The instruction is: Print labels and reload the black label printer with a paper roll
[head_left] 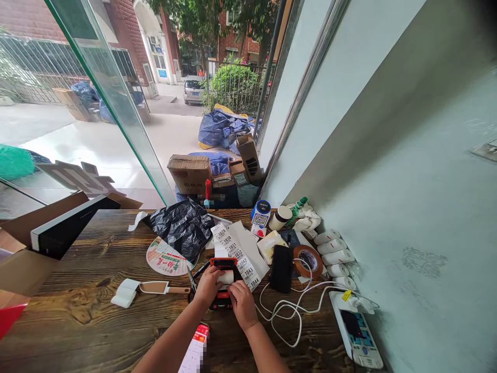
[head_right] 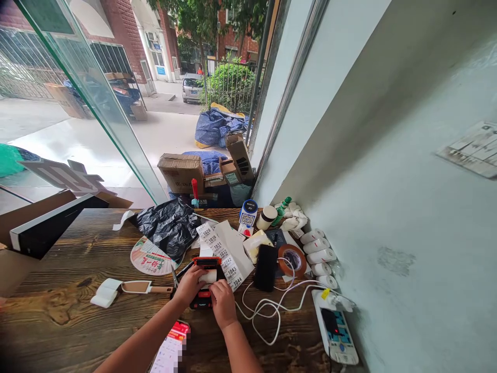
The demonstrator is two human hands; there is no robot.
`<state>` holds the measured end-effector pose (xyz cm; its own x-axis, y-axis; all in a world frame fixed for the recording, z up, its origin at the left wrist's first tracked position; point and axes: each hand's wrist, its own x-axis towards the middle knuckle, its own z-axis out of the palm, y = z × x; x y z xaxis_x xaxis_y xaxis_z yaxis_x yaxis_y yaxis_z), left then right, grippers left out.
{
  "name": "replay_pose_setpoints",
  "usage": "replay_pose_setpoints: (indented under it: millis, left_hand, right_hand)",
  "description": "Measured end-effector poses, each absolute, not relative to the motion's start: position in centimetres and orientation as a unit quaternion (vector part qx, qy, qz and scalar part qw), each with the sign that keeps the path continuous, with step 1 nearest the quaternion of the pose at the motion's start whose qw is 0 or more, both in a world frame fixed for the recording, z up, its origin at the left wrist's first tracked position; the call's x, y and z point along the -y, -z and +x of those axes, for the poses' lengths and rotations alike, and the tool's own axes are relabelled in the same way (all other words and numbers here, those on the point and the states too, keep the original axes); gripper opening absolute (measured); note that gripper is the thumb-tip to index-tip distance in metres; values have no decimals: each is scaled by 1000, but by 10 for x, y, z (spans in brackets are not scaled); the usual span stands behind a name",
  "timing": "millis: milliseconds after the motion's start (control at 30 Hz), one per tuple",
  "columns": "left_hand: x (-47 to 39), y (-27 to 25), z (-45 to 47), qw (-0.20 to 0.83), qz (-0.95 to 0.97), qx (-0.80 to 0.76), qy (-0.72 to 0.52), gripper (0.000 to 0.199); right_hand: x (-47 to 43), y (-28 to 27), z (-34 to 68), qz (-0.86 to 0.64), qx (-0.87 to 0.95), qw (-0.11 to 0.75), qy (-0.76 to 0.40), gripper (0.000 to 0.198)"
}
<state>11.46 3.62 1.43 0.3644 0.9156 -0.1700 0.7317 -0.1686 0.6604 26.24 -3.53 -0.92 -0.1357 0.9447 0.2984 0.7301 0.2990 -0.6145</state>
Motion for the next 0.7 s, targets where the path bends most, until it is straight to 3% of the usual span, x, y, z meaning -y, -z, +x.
replay_pose_setpoints:
  millis: [700]
  left_hand:
    - [-37,-9,107,296,803,-497,-147,32]
  right_hand:
    - [35,2,260,-598,718,322,-153,14]
